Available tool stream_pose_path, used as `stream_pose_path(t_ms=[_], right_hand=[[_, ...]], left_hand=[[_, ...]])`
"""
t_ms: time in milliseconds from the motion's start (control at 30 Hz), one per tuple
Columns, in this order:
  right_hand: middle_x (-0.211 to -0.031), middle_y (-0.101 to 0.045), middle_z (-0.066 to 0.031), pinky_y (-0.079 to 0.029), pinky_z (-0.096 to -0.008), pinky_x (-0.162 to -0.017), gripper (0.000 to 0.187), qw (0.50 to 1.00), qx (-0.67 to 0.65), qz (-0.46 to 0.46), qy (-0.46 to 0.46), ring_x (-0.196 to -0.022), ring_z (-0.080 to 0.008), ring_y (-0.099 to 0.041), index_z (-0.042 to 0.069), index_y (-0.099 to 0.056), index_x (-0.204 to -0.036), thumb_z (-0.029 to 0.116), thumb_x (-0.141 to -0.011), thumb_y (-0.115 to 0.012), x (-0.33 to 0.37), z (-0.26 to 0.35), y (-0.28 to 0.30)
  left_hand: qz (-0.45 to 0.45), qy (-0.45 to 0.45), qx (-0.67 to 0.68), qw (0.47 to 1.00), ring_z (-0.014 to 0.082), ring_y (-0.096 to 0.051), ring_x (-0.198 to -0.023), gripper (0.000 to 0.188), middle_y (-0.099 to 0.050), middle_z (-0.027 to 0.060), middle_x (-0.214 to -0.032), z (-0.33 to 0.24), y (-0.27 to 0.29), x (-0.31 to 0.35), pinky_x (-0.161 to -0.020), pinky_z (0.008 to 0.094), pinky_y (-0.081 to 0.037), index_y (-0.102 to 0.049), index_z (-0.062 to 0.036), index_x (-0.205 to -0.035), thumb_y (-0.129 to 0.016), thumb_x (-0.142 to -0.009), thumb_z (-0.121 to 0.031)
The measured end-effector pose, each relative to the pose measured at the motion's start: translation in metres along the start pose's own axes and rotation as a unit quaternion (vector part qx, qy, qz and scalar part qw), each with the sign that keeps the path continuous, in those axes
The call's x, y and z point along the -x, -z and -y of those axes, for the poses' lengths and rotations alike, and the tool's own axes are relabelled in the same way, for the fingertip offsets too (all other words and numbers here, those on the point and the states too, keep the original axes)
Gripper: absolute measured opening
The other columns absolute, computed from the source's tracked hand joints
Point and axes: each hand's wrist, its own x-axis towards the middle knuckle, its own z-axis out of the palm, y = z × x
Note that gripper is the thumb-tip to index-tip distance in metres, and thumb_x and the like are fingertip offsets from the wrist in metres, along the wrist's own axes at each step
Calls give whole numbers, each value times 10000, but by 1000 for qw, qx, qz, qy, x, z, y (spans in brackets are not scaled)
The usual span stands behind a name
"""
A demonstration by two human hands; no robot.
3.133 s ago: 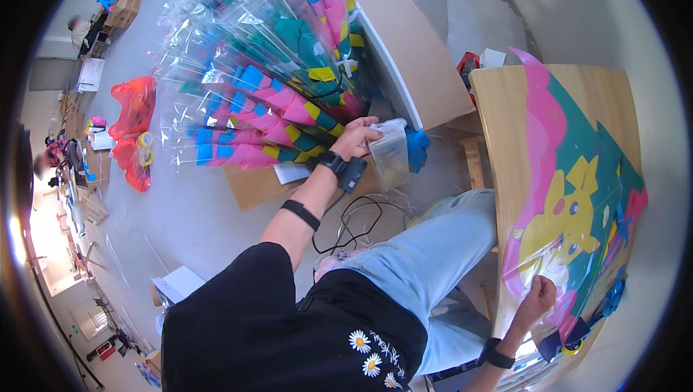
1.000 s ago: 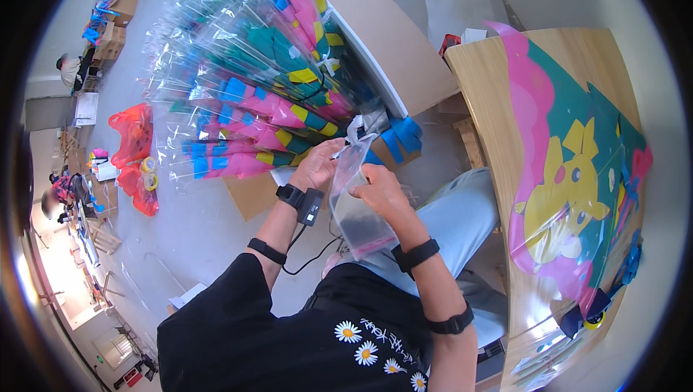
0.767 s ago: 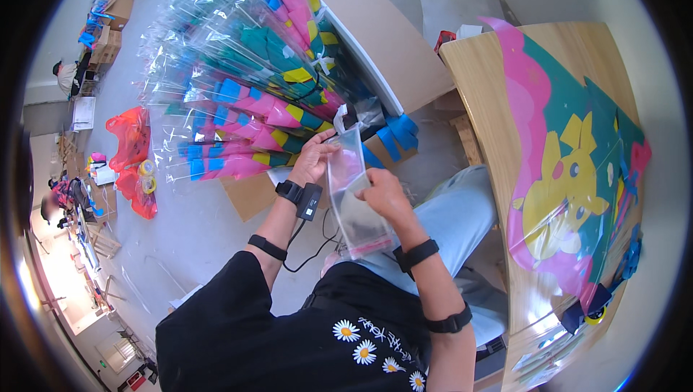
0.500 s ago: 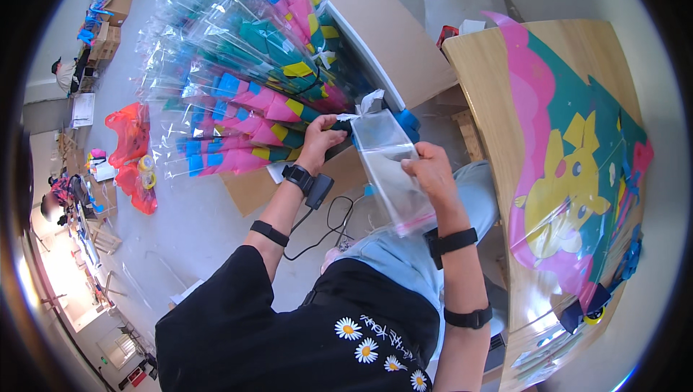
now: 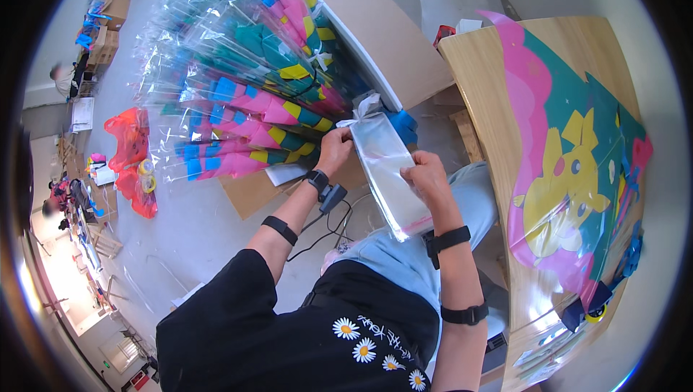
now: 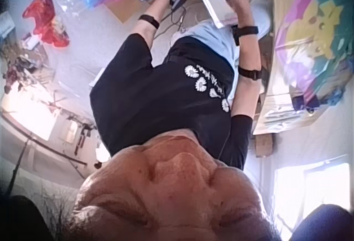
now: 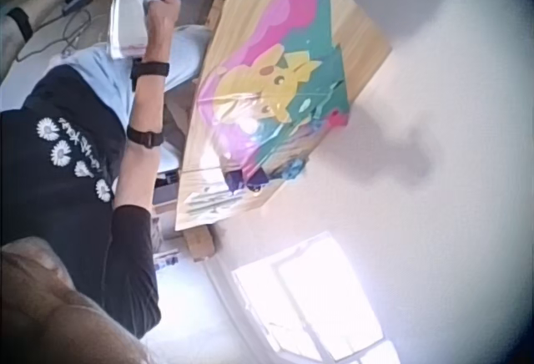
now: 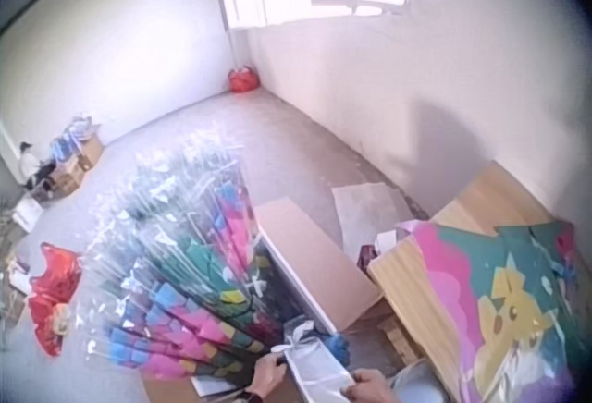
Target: The recorder assembles character kites by inserting support rods into the plastic kite material and securing them.
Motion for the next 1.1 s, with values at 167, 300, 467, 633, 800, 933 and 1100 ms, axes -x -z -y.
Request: stream_pose_path(t_ms=[167, 300, 467, 633, 800, 933, 1100], right_hand=[[-798, -656, -66, -494, -276, -610, 102, 997, -74, -21, 5, -677, -141, -614, -51, -671, -901, -57, -799, -672, 4, 11, -2], [-766, -659, -72, -487, -282, -602, 79, 997, -77, -28, 8, -675, -146, -617, -45, -677, -856, -55, -777, -676, -14, -13, 0], [-680, -654, -90, -489, -339, -628, 123, 989, 124, -84, 23, -660, -183, -632, -3, -694, -772, 86, -707, -750, -31, -34, 16], [-779, -701, -136, -512, -355, -702, 163, 971, 203, -122, 8, -736, -239, -674, 26, -722, -830, 133, -712, -759, -15, 2, 5], [-845, -719, -159, -520, -363, -750, 176, 958, 244, -148, 11, -806, -271, -695, 32, -732, -855, 134, -715, -761, -14, 4, 1], [-810, -715, -129, -507, -347, -707, 155, 964, 230, -138, 1, -756, -234, -677, 43, -737, -844, 128, -717, -764, -23, -14, 7], [-780, -707, -89, -483, -328, -668, 142, 992, -94, 24, 81, -701, -187, -642, 56, -742, -847, 114, -718, -759, -13, 0, 2]], left_hand=[[-63, 12, 18, 998, 262, -670, -733, 166, -677, 136, -757, 8, 31, -10, -676, 361, -514, -679, -29, -842, -713, -681, -49], [4, 10, -8, 1000, 199, -628, -679, 166, -647, 99, -714, 8, 49, -10, -641, 332, -488, -659, -27, -829, -712, -676, 4], [19, -61, -36, 997, 241, -629, -680, 153, -623, 133, -718, 3, 47, 8, -644, 361, -486, -635, -6, -854, -666, -707, 24], [-32, -107, -117, 987, 348, -634, -802, 164, -639, 161, -827, 14, 49, 22, -688, 413, -491, -628, -17, -887, -632, -732, 37], [-29, -121, -119, 985, 354, -629, -846, 167, -638, 146, -883, -1, 54, 34, -707, 422, -493, -639, -42, -900, -625, -758, 46], [-35, -215, -127, 968, 332, -628, -858, 154, -618, 109, -879, -10, 54, 46, -685, 418, -509, -630, -91, -885, -604, -771, 8], [-23, -304, -219, 927, 309, -637, -847, 202, -632, 84, -925, -5, 63, 60, -675, 393, -532, -625, -76, -888, -620, -727, 46]])
